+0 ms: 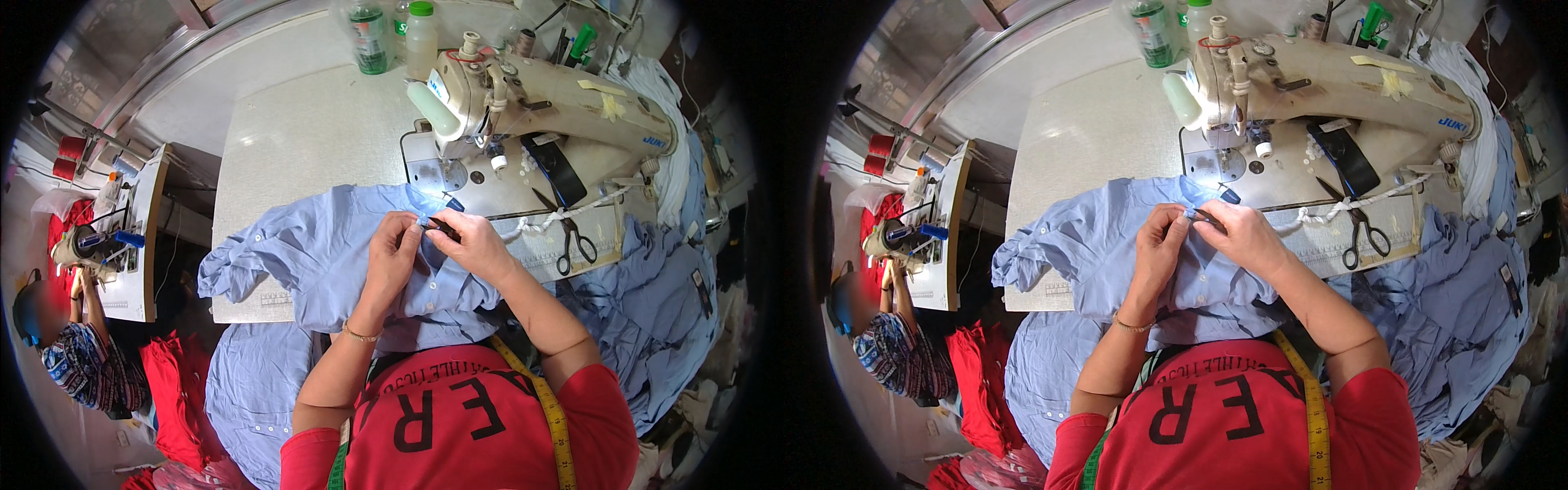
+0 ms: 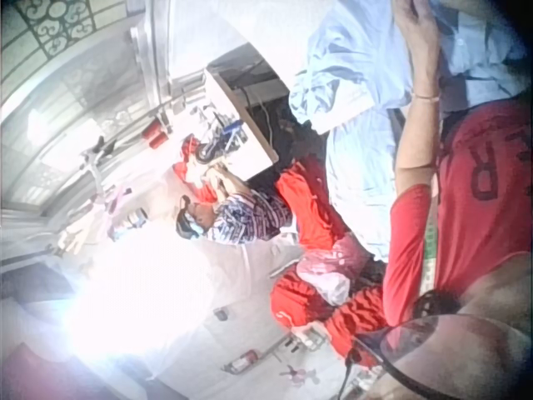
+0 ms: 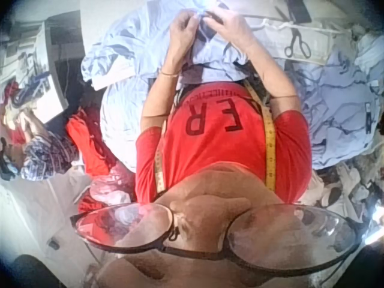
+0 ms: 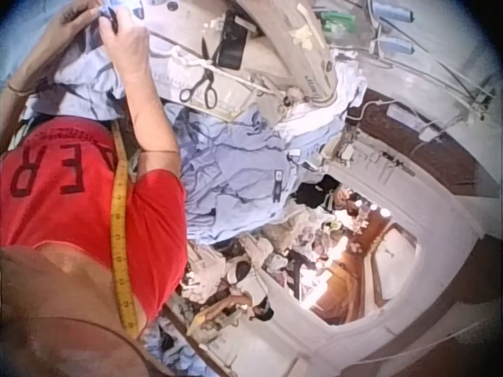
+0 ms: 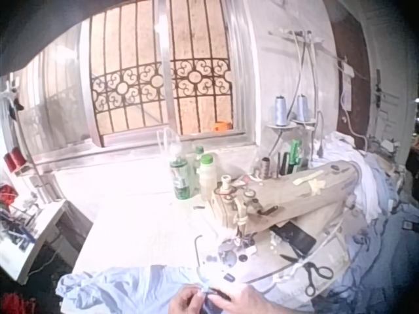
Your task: The person uses scissors to trim excess threads and fabric around the collar and button placket of a blue shirt.
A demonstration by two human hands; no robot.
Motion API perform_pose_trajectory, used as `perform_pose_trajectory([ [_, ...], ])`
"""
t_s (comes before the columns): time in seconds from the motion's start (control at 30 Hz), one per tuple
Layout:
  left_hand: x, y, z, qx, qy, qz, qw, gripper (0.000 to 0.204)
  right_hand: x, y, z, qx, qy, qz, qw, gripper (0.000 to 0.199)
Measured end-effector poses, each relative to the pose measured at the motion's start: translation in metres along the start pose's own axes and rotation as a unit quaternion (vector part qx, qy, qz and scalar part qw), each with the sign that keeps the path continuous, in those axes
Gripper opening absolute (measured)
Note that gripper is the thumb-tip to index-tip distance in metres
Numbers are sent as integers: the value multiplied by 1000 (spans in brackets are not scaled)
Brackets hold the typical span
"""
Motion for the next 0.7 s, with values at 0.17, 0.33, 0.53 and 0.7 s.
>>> perform_pose_trajectory([
  [0.17,0,0,0,0,-16,-1,1000,10,0,-2,5,27,-37,-15,999,20],
  [0.33,0,-1,1,28,-34,0,999,10,-1,-4,11,68,-72,-16,995,21],
  [0.53,-1,0,2,38,-33,5,999,10,-1,-4,11,84,-96,-23,992,22],
  [0.7,-2,-1,2,24,-10,3,1000,9,-2,-3,11,101,-97,-2,990,23],
])
Point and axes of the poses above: each hand's wrist, its own x-axis towards the middle knuckle, its own y-axis out of the back of the hand, z = x × y, the point moved 8 cm from there along x, towards the middle knuckle, and after that the axes turned 3 degrees about z, right-handed, at the moved point
